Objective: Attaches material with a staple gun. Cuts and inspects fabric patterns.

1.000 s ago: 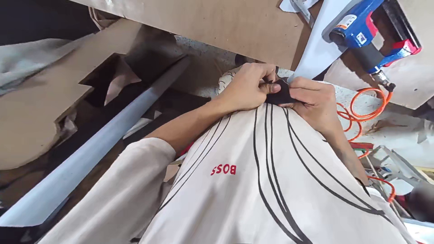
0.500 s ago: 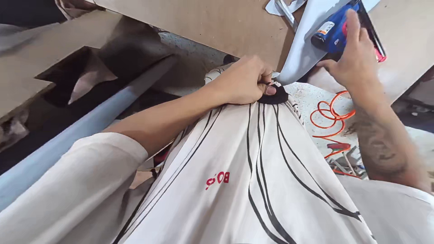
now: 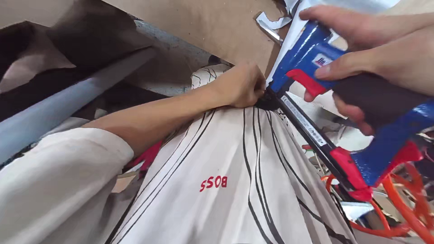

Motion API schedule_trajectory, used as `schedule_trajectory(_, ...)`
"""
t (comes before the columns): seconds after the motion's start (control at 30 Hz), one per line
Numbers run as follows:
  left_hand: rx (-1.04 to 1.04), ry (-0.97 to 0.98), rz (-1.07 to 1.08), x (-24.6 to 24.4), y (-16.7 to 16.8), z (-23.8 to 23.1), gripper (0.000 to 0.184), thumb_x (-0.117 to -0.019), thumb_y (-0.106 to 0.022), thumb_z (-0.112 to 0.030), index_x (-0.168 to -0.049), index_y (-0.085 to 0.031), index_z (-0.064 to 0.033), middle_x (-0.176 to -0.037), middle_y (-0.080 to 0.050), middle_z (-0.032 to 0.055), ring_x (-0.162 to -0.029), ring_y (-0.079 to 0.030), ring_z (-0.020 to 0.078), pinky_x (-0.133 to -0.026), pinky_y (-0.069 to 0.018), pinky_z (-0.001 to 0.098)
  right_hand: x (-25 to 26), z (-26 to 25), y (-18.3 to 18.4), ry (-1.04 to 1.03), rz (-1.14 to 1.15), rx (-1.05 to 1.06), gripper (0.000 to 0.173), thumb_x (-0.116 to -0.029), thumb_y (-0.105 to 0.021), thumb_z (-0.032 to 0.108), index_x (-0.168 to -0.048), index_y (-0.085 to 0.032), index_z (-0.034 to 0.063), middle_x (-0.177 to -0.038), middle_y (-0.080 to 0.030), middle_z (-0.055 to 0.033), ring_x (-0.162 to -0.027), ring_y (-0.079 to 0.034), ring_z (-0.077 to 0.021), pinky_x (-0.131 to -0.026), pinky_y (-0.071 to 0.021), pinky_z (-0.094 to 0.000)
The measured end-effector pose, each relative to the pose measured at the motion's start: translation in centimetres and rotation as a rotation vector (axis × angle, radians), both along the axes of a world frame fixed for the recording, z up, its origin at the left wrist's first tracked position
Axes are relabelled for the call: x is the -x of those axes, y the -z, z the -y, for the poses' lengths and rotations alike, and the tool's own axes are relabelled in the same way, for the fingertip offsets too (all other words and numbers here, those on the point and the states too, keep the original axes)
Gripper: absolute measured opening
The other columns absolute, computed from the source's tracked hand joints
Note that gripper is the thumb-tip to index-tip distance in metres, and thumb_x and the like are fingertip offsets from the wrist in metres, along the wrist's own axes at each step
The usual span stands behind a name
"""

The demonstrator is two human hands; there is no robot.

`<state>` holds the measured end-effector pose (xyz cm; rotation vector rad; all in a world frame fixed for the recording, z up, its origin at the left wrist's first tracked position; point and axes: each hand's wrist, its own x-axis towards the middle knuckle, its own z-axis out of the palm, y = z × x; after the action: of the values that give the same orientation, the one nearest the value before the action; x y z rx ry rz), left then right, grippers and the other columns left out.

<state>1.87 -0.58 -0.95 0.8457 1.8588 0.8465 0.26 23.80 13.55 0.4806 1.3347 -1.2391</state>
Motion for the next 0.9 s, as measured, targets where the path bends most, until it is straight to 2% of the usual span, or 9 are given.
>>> schedule_trajectory(0.07, 0.004, -0.004, -0.027, -0.1, -0.2, 0.1, 0.01, -0.0894, -0.067, -0.018, -0.081, -0.072, -0.0155, -0.071, -0.065, -0.001, -0.067, -0.064, 0.0156, -0.061, -0.0524, 0.0447, -0.3, 0.4, 1.0, 0.014, 0.014, -0.025, 0.071, -0.1091, -0.045, 0.018, -0.16, -0.011, 0.054, -0.103, -0.069, -0.0207, -0.045, -0.065, -0.0298, -0.037, -0.0564, -0.053)
schedule_trajectory(0.23, 0.037, 0.009, -0.073, 0.0, -0.9, 0.2, 0.011, -0.091, -0.067, -0.022, -0.082, -0.071, -0.018, -0.072, -0.065, -0.0019, -0.07, -0.064, 0.0165, -0.062, -0.0519, 0.045, 1.4, 0.1, 1.2, -0.059, 0.068, 0.094, 0.073, -0.1088, -0.044, 0.012, -0.162, -0.011, 0.0502, -0.111, -0.068, -0.0229, -0.048, -0.067, -0.0337, -0.039, -0.0574, -0.0577)
schedule_trajectory(0.53, -0.019, 0.026, -0.124, 0.5, -0.7, -0.1, 0.007, -0.0852, -0.068, -0.015, -0.078, -0.067, -0.0139, -0.069, -0.063, 0.0018, -0.068, -0.064, 0.0206, -0.06, -0.0503, 0.0471, 1.4, 0.7, 1.2, -0.06, 0.026, 0.076, 0.075, -0.1071, -0.043, 0.011, -0.161, -0.01, 0.0501, -0.102, -0.066, -0.0229, -0.046, -0.065, -0.0332, -0.038, -0.0563, -0.058)
schedule_trajectory(0.6, -0.101, 0.001, -0.14, 0.6, -0.4, 0.3, 0.007, -0.0883, -0.065, -0.015, -0.082, -0.068, -0.0124, -0.069, -0.064, 0.0016, -0.065, -0.064, 0.0182, -0.059, -0.0507, 0.0441, 1.2, 0.2, 0.7, -0.041, -0.013, 0.063, 0.074, -0.1069, -0.046, 0.011, -0.161, -0.012, 0.0488, -0.104, -0.067, -0.0227, -0.046, -0.065, -0.0331, -0.038, -0.057, -0.0578)
schedule_trajectory(0.67, -0.154, -0.046, -0.116, 1.0, -0.5, 1.1, 0.014, -0.0969, -0.06, -0.02, -0.089, -0.068, -0.01, -0.072, -0.064, 0.0021, -0.066, -0.064, 0.0159, -0.061, -0.053, 0.0415, 0.0, -1.6, -0.3, 0.045, -0.108, 0.025, 0.068, -0.1077, -0.049, 0.017, -0.161, -0.017, 0.0428, -0.105, -0.069, -0.018, -0.046, -0.065, -0.0272, -0.038, -0.0592, -0.0489)
schedule_trajectory(0.73, -0.181, -0.109, -0.062, 1.2, -1.1, 2.2, 0.022, -0.1031, -0.059, -0.029, -0.098, -0.07, -0.0105, -0.084, -0.07, 0.0002, -0.075, -0.067, 0.0105, -0.069, -0.0564, 0.035, -2.7, -4.0, -0.7, 0.106, -0.271, -0.048, 0.063, -0.1077, -0.049, 0.02, -0.16, -0.018, 0.0356, -0.104, -0.071, -0.0112, -0.049, -0.064, -0.0201, -0.039, -0.0587, -0.0365)
schedule_trajectory(0.77, -0.239, -0.142, -0.045, 1.1, -1.1, 2.9, 0.021, -0.1035, -0.059, -0.028, -0.099, -0.07, -0.0111, -0.093, -0.073, -0.0013, -0.081, -0.069, 0.0073, -0.074, -0.0578, 0.0309, -4.1, -5.1, -0.1, 0.074, -0.388, -0.12, 0.071, -0.1037, -0.052, 0.019, -0.161, -0.014, 0.0365, -0.104, -0.071, -0.0104, -0.049, -0.064, -0.0206, -0.039, -0.0578, -0.0358)
schedule_trajectory(0.83, -0.372, -0.17, -0.005, 1.1, -0.7, 4.0, 0.017, -0.1042, -0.057, -0.024, -0.098, -0.067, -0.0118, -0.113, -0.075, -0.0027, -0.098, -0.071, 0.0039, -0.085, -0.06, 0.0262, -6.6, -5.9, 2.7, -0.147, -0.694, -0.448, 0.09, -0.0908, -0.06, 0.022, -0.164, -0.008, 0.0313, -0.096, -0.07, -0.0095, -0.053, -0.065, -0.0233, -0.042, -0.0565, -0.0424)
schedule_trajectory(0.9, -0.486, -0.176, 0.041, 1.1, -0.3, 4.6, 0.014, -0.1033, -0.057, -0.017, -0.097, -0.067, -0.0086, -0.122, -0.073, 0.0008, -0.107, -0.07, 0.007, -0.09, -0.0601, 0.0277, -9.0, -5.6, 7.9, -0.336, -0.917, -0.766, 0.095, -0.0865, -0.064, 0.02, -0.166, -0.012, 0.0186, -0.086, -0.068, -0.0227, -0.057, -0.063, -0.039, -0.047, -0.0479, -0.0604)
